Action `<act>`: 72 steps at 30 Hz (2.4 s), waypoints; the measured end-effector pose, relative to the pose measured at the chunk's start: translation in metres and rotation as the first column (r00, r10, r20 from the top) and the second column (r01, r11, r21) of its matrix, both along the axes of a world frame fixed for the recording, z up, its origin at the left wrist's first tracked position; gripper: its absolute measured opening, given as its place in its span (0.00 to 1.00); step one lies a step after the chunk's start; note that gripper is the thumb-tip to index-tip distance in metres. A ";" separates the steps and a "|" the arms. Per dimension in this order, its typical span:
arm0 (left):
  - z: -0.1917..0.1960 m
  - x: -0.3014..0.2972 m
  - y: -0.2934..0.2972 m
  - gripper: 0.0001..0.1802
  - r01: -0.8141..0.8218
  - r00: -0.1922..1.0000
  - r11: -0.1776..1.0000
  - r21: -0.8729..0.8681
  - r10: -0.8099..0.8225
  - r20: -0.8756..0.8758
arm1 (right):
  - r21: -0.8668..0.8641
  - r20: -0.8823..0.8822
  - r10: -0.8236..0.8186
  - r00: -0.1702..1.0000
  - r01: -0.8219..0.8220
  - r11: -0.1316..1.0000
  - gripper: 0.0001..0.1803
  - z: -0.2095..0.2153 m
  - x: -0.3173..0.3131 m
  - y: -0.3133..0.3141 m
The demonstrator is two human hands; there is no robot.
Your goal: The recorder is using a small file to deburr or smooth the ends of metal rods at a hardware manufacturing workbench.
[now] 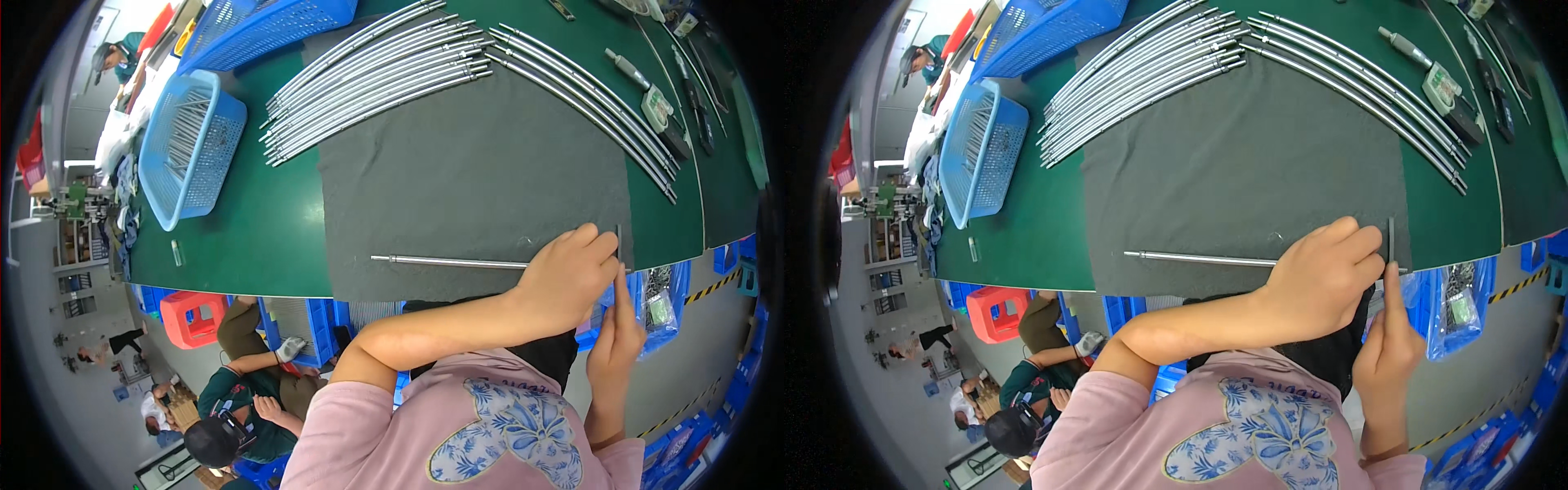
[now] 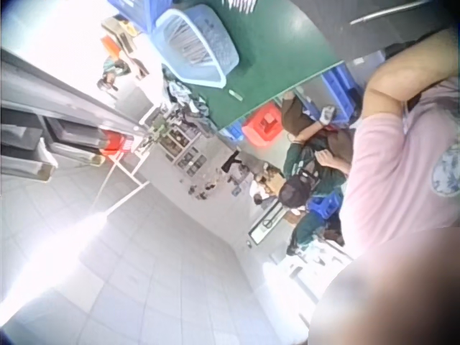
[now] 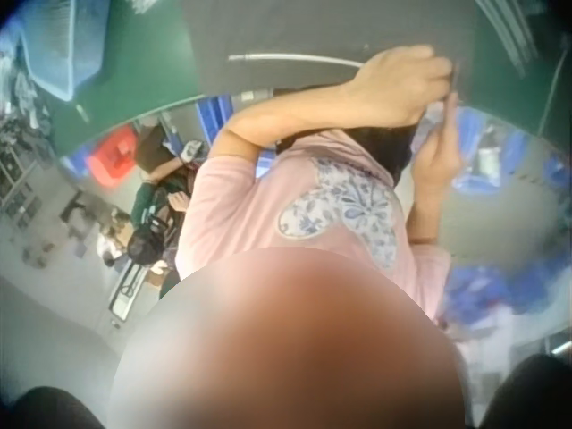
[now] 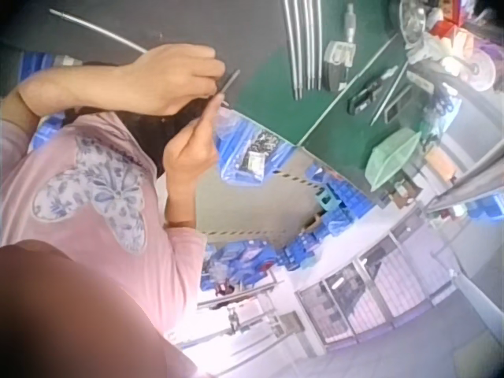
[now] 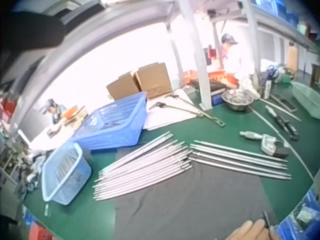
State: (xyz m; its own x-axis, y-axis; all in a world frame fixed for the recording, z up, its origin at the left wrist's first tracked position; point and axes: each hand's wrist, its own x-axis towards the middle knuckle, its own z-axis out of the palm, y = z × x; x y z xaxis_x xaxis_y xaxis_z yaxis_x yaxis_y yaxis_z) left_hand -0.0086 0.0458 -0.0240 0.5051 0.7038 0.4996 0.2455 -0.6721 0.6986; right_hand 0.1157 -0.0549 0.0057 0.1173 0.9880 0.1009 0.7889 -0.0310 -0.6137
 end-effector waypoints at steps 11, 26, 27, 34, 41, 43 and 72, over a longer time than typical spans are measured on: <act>0.004 -0.002 0.001 0.07 0.015 0.998 0.999 -0.031 -0.017 -0.061 | 0.287 0.232 0.096 0.968 -0.163 0.944 0.27 -0.009 0.007 -0.007; 0.006 -0.005 0.012 0.07 0.057 0.990 0.998 0.022 -0.054 -0.133 | 0.410 0.020 -0.082 0.996 0.067 0.910 0.29 -0.060 -0.011 0.006; 0.004 -0.005 0.012 0.06 0.055 0.990 0.998 0.021 -0.052 -0.131 | 0.426 0.037 -0.085 0.996 0.061 0.903 0.30 -0.065 -0.011 -0.005; 0.006 -0.008 0.012 0.05 0.049 0.988 0.998 0.027 -0.045 -0.149 | 0.579 0.040 -0.071 0.997 0.035 0.815 0.30 -0.090 -0.014 0.012; 0.005 -0.006 0.014 0.05 0.049 0.990 0.997 0.054 -0.041 -0.138 | 0.646 0.044 -0.047 0.998 0.008 0.763 0.29 -0.093 -0.007 0.031; 0.007 -0.006 0.015 0.05 0.042 0.990 0.998 0.052 -0.035 -0.135 | 0.600 0.041 -0.048 0.998 0.013 0.800 0.30 -0.105 -0.007 0.006; 0.010 -0.013 0.017 0.09 0.029 0.983 0.999 0.021 -0.025 -0.181 | 0.155 -0.236 -0.155 0.959 0.194 0.969 0.27 -0.042 0.009 -0.031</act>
State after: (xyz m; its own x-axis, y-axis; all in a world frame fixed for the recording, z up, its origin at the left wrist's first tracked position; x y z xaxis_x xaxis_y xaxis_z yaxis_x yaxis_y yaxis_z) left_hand -0.0214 0.0626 -0.0142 0.6070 0.6778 0.4149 0.3477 -0.6959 0.6283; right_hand 0.1245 -0.0858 -0.0361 0.3250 0.9192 0.2222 0.6254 -0.0327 -0.7796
